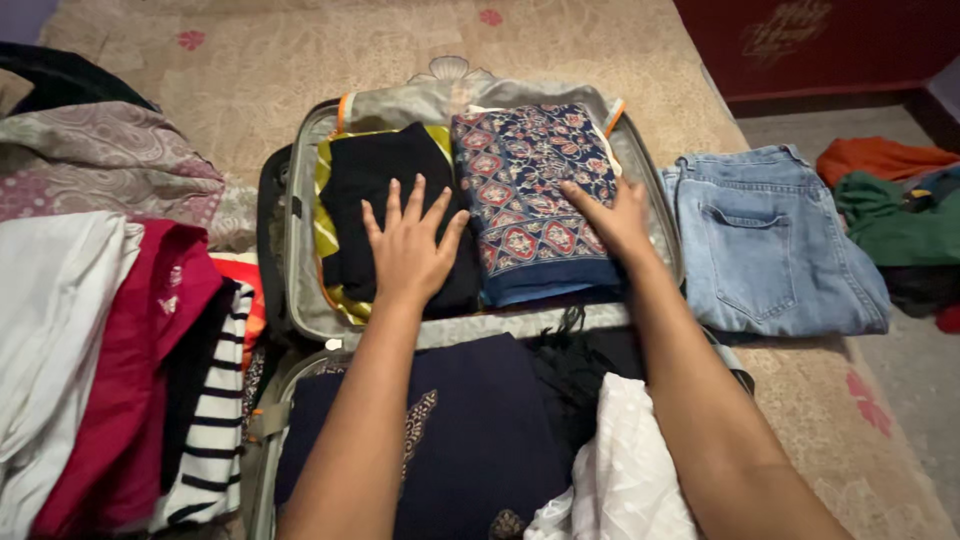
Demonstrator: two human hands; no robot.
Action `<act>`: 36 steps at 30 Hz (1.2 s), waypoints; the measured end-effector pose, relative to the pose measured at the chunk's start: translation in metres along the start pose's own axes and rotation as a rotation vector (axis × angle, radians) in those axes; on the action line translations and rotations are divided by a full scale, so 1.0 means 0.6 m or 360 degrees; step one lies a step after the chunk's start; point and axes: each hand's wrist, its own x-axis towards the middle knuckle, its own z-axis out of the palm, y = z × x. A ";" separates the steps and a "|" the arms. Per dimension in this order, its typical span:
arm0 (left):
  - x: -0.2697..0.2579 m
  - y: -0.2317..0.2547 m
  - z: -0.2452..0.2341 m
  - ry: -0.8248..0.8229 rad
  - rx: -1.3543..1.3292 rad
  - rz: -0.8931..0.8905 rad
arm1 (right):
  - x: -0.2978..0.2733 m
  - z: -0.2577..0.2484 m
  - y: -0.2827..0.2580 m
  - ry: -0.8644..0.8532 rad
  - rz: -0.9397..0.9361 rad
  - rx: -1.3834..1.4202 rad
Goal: The person folds various garments and places them into an open suitcase. They handle shirts, pants, and patterned fabrics, arranging them neatly inside the luggage.
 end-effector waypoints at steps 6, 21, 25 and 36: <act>0.003 0.002 -0.012 -0.0028 0.0057 -0.0013 | -0.004 -0.001 -0.036 -0.0519 0.0110 0.0935; -0.008 0.030 -0.046 -0.0121 -0.0096 0.0177 | 0.061 0.044 -0.022 -0.0295 0.0020 0.0998; -0.004 0.010 -0.027 0.0024 -0.0271 0.0074 | 0.087 0.051 -0.011 -0.0742 0.0165 0.1114; 0.101 -0.099 -0.063 -0.0570 -0.0031 -0.0617 | 0.017 0.016 -0.053 -0.0915 0.0514 0.1292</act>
